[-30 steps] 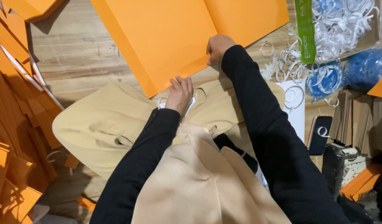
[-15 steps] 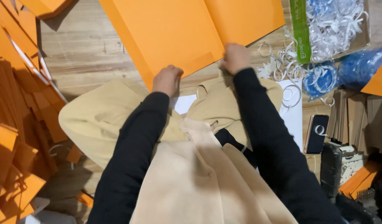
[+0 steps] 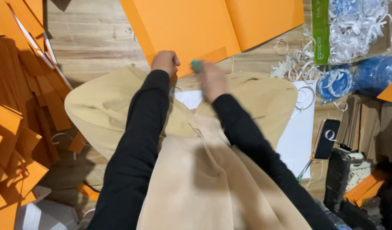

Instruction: Folding and assembling orange cardstock folders by hand using a creasing tool

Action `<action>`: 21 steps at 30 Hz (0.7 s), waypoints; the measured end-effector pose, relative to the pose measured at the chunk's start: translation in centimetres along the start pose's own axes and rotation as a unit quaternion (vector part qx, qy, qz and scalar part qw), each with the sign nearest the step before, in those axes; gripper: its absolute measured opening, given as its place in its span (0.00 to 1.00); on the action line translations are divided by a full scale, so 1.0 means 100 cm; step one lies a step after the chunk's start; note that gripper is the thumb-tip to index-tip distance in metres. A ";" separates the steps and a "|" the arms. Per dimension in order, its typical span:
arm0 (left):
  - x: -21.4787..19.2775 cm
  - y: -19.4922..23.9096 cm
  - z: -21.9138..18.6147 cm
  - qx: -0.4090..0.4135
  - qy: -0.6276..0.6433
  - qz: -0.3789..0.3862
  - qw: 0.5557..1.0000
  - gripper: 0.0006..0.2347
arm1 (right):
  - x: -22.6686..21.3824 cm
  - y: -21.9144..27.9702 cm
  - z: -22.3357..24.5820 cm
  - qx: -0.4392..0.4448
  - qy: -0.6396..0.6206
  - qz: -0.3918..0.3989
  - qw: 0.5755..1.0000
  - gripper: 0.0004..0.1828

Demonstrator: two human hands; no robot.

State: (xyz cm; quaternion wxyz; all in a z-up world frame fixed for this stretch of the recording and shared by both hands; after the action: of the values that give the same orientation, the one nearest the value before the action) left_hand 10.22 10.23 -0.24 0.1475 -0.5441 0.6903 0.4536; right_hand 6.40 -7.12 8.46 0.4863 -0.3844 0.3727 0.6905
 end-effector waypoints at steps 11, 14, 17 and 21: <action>-0.003 -0.002 -0.009 -0.005 -0.029 0.007 1.000 0.08 | 0.007 -0.019 -0.055 0.034 0.165 -0.086 0.982 0.16; -0.007 0.006 -0.011 -0.010 0.004 -0.004 1.000 0.07 | -0.003 -0.026 -0.075 0.107 0.113 -0.088 0.984 0.17; -0.005 0.000 -0.007 0.001 0.015 0.005 1.000 0.07 | -0.006 -0.028 -0.075 0.107 0.104 -0.092 0.984 0.19; -0.002 0.004 -0.003 -0.002 0.043 0.023 0.999 0.07 | 0.001 -0.012 -0.045 0.091 0.031 -0.090 0.991 0.28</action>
State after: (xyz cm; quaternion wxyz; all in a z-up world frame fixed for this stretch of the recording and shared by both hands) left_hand 9.99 10.11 0.23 0.1059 -0.5472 0.7078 0.4339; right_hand 8.24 -10.77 6.30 0.5678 -0.3918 0.4130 0.5946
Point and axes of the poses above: each hand's wrist, its own y-axis away from the middle knuckle, its own x-axis out of the palm, z = x × y, the point moved 4 cm from there along -y, towards the middle knuckle, and after that the axes turned 1 degree about x, right-handed, at the moved point
